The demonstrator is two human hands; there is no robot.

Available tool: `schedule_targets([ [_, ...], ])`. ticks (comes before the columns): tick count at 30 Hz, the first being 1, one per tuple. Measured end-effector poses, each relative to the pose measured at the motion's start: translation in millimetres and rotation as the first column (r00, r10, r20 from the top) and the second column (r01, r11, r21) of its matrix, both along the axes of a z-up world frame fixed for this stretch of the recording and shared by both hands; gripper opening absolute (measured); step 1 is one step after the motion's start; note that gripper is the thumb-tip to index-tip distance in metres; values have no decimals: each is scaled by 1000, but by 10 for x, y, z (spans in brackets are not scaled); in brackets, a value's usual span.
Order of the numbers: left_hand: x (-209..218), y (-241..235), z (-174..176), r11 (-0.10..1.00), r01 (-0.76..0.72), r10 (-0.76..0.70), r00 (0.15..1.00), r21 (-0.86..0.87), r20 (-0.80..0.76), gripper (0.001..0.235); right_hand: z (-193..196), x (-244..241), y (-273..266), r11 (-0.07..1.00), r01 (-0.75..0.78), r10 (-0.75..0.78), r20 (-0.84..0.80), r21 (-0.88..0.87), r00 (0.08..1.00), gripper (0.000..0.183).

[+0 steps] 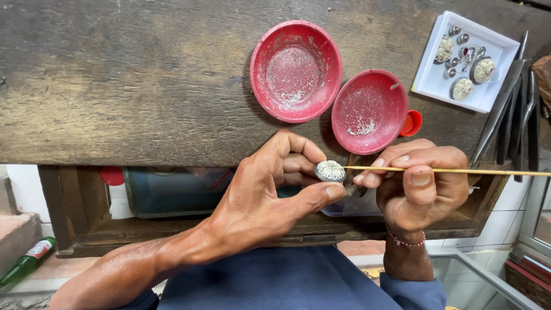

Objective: The person holds a small round silver-colored object with a floral pattern and uses a thin wooden stick to apply white powder from a red bowl onto the object's surface. The person repeatedly dips the stick into the powder and applies it to the object.

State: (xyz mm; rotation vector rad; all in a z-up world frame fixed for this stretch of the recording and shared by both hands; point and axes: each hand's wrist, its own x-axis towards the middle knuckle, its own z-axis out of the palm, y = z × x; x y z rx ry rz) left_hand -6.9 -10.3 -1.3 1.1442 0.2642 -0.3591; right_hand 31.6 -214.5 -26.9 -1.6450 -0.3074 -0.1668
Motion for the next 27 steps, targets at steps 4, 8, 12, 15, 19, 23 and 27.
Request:
schedule_targets([
  [4,10,24,-6,998,38,-40,999,-50,-31,34,5,15,5,1000,6,-6,21,-2,1000,25],
  [8,25,58,25,995,80,-82,996,-58,-30,33,-8,34,-16,1000,-2,2,28,9,1000,24],
  [12,9,60,-2,988,80,-79,997,-135,13,31,-24,49,-50,1000,-9,8,33,24,999,24],
  [15,38,99,37,980,94,-88,995,-176,40,35,-6,43,-56,1000,-7,7,13,26,1000,25],
  [19,52,118,41,972,115,-109,993,-203,40,37,0,61,-58,999,-22,22,16,28,1000,25],
  [23,49,127,33,959,118,-112,993,-259,39,38,11,64,-67,1000,-5,5,29,1,1000,24],
  [27,51,129,37,963,132,-125,991,-236,44,39,13,70,-45,1000,9,-9,40,3,999,25],
])
